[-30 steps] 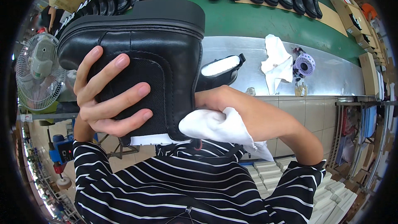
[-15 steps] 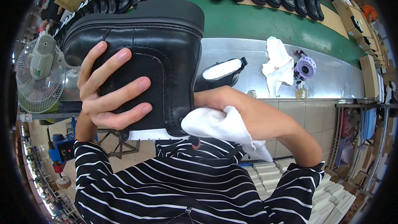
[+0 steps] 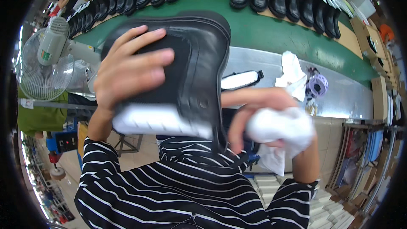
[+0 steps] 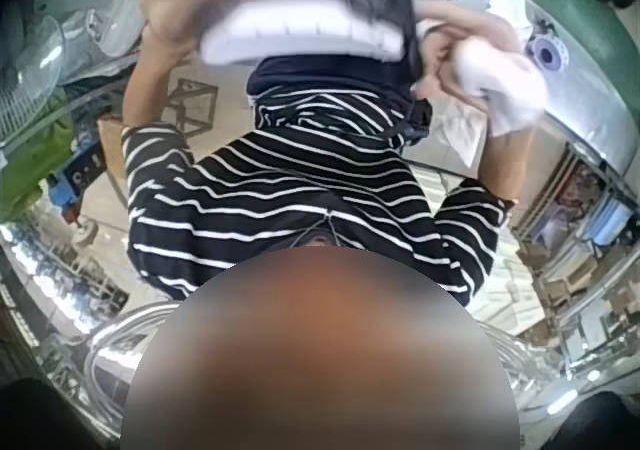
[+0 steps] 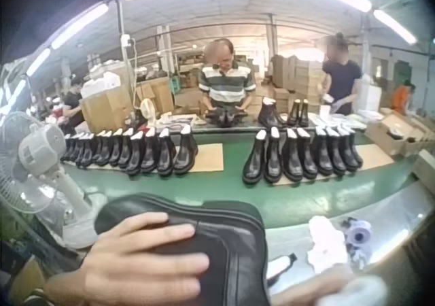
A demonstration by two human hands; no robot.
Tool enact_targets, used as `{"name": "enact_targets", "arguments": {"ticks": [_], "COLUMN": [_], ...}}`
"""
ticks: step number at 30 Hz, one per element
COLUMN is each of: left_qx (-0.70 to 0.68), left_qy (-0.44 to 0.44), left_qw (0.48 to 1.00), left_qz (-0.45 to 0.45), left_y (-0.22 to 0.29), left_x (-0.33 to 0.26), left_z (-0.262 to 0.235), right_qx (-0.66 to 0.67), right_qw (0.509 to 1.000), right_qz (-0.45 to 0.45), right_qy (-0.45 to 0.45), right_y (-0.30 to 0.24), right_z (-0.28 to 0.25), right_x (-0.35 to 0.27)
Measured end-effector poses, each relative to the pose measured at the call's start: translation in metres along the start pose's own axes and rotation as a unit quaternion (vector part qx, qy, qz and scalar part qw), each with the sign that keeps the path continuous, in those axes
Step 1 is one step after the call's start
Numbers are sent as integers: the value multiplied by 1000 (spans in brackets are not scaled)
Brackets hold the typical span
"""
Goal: Cleaning and inspecting black leather boots on a manufacturing line.
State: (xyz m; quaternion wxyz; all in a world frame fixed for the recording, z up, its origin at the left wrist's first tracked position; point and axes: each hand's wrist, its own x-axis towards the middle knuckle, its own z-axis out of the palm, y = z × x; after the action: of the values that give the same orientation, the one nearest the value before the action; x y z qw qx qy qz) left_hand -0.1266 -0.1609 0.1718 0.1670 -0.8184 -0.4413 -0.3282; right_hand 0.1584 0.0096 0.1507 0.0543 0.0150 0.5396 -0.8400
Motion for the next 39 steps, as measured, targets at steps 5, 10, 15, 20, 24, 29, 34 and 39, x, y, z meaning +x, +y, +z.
{"name": "enact_targets", "arguments": {"ticks": [5, 10, 15, 20, 24, 29, 34, 39], "left_qx": [-244, -286, -249, -260, -226, -218, -271, -215], "left_qy": [102, 107, 100, 88, 97, 99, 158, 123], "left_qw": [911, 879, 883, 889, 892, 897, 886, 884], "left_qz": [-316, -367, -385, -366, -380, -371, -341, -396], "left_y": [23, 42, 51, 49, 56, 55, 50, 55], "left_x": [6, 14, 20, 16, 16, 18, 19, 20], "left_z": [25, 40, 40, 36, 38, 35, 37, 28], "right_qx": [-303, -434, -394, -405, -360, -374, -421, -335], "right_qw": [782, 747, 745, 741, 770, 762, 761, 818], "right_qz": [-344, -286, -301, -312, -295, -303, -290, -337], "right_qy": [421, 413, 446, 435, 437, 433, 400, 326], "right_y": [-17, -5, -6, 1, -7, -3, -9, -7], "right_z": [52, 64, 71, 72, 78, 71, 68, 50], "right_x": [24, 60, 68, 67, 69, 70, 65, 63]}}
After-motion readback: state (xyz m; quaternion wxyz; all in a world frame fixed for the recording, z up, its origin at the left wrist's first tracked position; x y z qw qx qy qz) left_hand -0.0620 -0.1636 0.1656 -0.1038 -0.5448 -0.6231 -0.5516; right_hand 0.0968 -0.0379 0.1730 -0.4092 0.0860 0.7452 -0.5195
